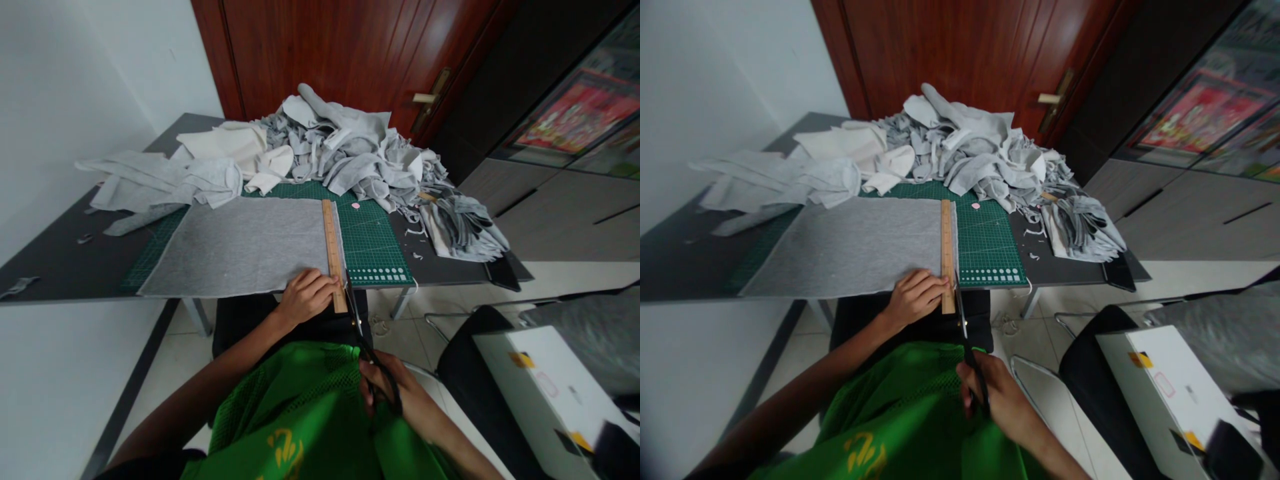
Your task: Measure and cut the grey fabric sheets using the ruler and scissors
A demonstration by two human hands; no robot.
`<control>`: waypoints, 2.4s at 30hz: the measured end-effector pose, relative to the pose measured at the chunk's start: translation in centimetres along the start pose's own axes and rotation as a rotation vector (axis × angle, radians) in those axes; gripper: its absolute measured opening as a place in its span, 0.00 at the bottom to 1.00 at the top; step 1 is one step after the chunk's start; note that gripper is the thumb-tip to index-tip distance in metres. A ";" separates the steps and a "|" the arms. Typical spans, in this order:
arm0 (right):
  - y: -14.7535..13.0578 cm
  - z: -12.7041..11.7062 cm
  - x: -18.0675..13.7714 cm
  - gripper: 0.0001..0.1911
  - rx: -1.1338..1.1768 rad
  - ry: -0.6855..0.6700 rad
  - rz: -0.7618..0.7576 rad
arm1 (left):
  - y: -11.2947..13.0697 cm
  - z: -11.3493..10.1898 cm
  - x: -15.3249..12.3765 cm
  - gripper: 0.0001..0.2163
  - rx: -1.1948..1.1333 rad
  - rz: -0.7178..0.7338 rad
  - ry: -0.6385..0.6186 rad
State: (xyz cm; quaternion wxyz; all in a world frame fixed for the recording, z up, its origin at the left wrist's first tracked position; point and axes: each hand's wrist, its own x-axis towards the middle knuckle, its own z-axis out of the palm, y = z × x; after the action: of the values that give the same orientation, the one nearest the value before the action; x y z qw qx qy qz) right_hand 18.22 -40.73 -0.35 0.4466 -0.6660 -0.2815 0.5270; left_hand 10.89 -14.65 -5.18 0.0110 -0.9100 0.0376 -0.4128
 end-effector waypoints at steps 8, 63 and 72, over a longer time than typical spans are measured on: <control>0.2 0.1 0.1 0.35 -0.101 0.029 -0.025 | 0.3 0.0 0.1 0.08 0.058 -0.037 -0.047; -0.5 0.4 0.5 0.35 -0.150 0.063 -0.010 | 0.2 1.1 -0.2 0.09 -0.003 -0.038 0.149; 0.1 0.8 0.7 0.35 -0.133 0.082 -0.019 | 0.2 1.3 -0.6 0.08 0.015 -0.049 0.098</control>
State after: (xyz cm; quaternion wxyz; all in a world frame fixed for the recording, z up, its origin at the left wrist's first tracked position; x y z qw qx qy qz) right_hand 17.65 -39.92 -0.81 0.4172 -0.7125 -0.3038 0.4753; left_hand 11.50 -14.81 -6.47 0.0058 -0.8891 0.0125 -0.4575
